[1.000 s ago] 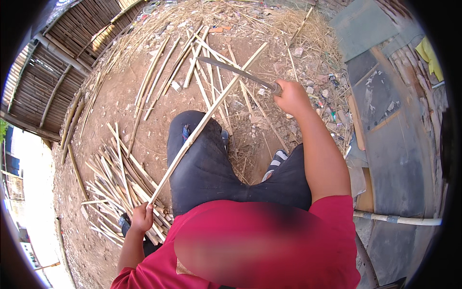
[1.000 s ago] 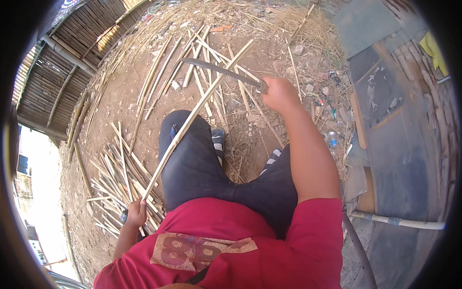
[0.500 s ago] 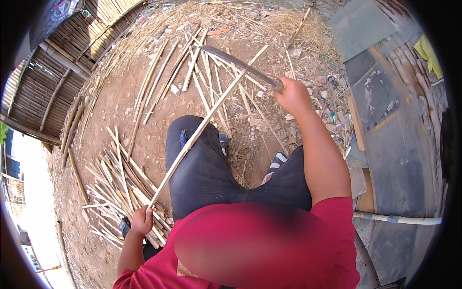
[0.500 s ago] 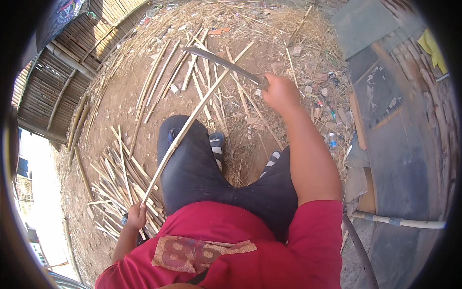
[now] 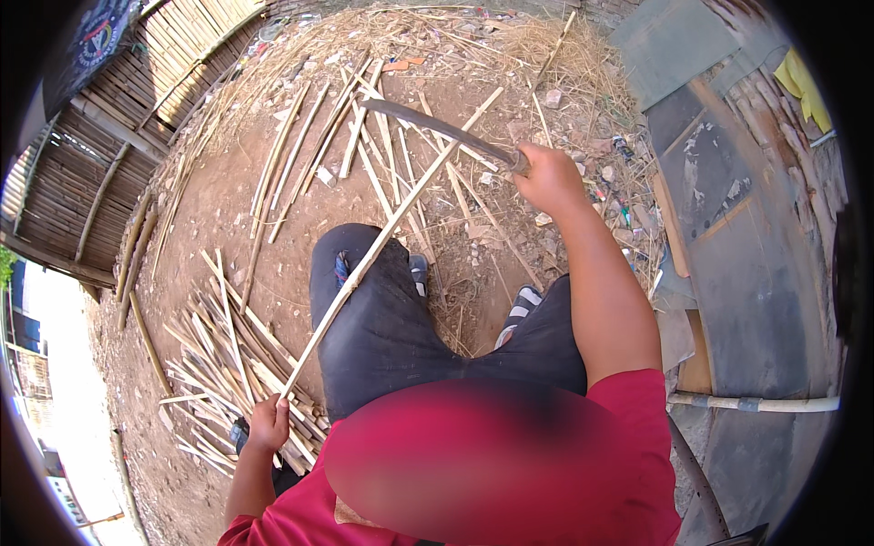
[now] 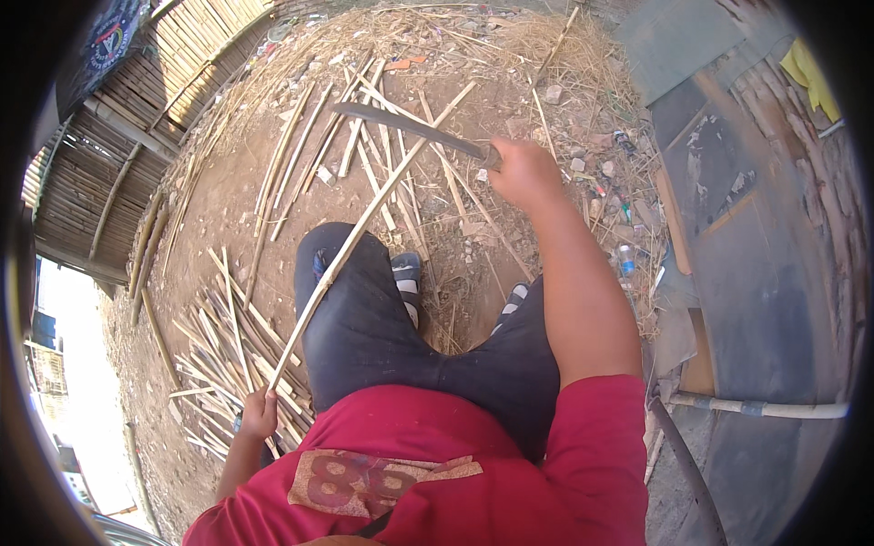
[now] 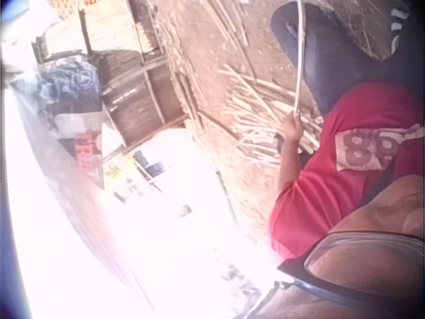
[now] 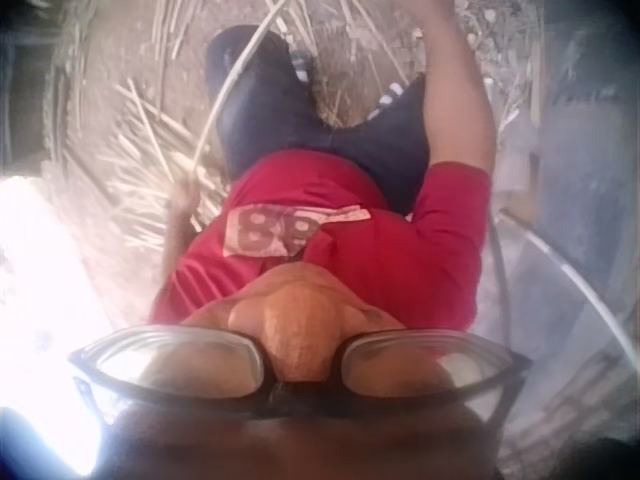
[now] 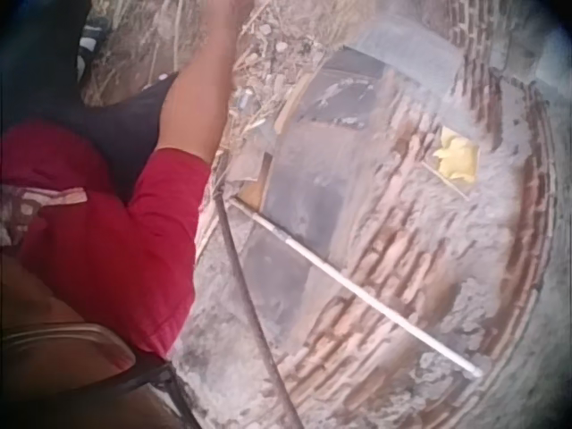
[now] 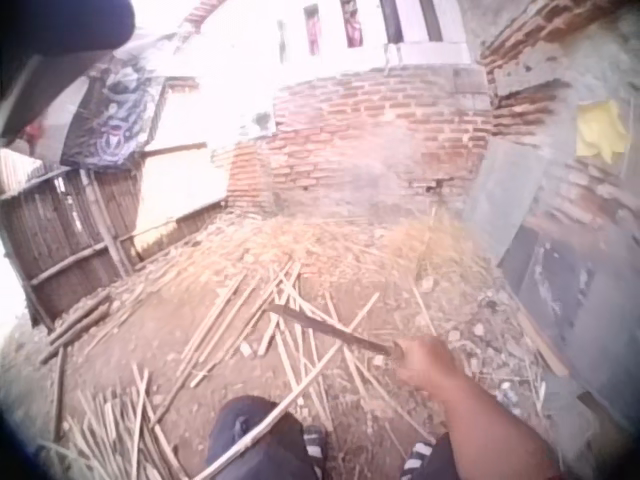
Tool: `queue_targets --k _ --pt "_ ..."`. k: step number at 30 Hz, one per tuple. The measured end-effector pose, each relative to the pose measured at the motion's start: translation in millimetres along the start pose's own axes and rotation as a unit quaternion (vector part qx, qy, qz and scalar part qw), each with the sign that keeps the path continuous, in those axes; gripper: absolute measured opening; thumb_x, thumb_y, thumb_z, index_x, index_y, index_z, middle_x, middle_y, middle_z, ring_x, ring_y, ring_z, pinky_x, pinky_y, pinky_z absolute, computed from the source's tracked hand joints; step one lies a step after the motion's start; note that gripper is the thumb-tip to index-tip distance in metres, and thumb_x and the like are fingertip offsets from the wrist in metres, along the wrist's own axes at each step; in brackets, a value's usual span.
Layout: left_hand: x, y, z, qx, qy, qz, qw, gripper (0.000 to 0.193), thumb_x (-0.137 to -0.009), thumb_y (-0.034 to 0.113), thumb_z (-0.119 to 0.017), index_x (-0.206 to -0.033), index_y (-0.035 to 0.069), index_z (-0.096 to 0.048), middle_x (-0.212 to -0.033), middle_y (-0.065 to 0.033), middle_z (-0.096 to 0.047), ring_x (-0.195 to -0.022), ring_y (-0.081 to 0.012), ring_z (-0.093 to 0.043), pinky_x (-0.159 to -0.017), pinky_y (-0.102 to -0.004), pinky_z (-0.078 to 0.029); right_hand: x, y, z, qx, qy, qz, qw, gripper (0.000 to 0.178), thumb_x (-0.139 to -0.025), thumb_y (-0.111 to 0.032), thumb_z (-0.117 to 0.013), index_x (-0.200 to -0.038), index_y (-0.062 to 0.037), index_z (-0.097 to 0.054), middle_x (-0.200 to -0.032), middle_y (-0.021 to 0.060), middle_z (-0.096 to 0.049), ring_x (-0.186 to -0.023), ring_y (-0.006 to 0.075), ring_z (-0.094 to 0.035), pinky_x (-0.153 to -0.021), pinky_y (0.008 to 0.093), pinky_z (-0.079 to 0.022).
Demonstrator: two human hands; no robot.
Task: The person strips layers from a length of bamboo using a large blade, then uses a hammer against the back of the blade to split the wood further.
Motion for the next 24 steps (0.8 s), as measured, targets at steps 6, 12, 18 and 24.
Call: queue_targets --k 6,12,18,24 --pt "-4.9 -4.9 7.0 -0.026 0.016 -0.026 0.999 0.052 -0.104 0.043 -0.046 -0.076 0.000 -0.053 -0.063 -0.0256 -0.053 -0.062 -0.0487 -0.055 -0.057 -0.0501 -0.043 -2.0 17.5 -2.0 0.015 -0.044 -0.009 0.999 0.024 -0.078 -0.018 -0.072 -0.101 -0.0104 -0.068 -0.087 0.0132 -0.071 -0.088 0.0366 -0.069 -0.077 0.0486 -0.054" --pt "2.6 -7.6 7.4 -0.025 0.026 -0.011 0.999 0.051 -0.104 0.042 -0.048 -0.076 0.000 -0.053 -0.063 -0.0262 -0.052 -0.063 -0.0500 -0.055 -0.058 -0.0505 -0.043 -9.6 30.3 8.5 0.000 0.005 -0.059 0.998 0.031 -0.077 -0.020 -0.073 -0.107 -0.0112 -0.070 -0.090 0.0156 -0.072 -0.088 0.0373 -0.069 -0.077 0.0482 -0.055" --pt "-7.7 -7.9 10.1 -0.029 0.021 -0.032 0.999 0.051 -0.104 0.041 -0.048 -0.075 -0.001 -0.053 -0.063 -0.0267 -0.052 -0.062 -0.0507 -0.053 -0.057 -0.0507 -0.042 -0.6 10.4 -7.1 0.058 -0.033 0.048 0.997 0.030 -0.078 -0.017 -0.072 -0.107 -0.0112 -0.070 -0.091 0.0169 -0.072 -0.088 0.0376 -0.069 -0.078 0.0481 -0.055" --pt "8.0 -2.3 11.2 -0.042 0.025 -0.039 0.998 0.051 -0.104 0.041 -0.048 -0.075 -0.001 -0.054 -0.063 -0.0276 -0.052 -0.063 -0.0511 -0.054 -0.057 -0.0513 -0.042 -3.4 141.0 -14.2 -0.232 0.165 -0.303 0.910 0.027 -0.080 -0.015 -0.071 -0.104 -0.0016 -0.067 -0.084 0.0153 -0.071 -0.071 0.0309 -0.067 -0.068 0.0405 -0.054"
Point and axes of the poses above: each hand's wrist, its own x-axis away from the middle knuckle, its own z-axis out of the back of the hand, y = z × x, the point moved 5 cm from there along -x, towards the middle knuckle
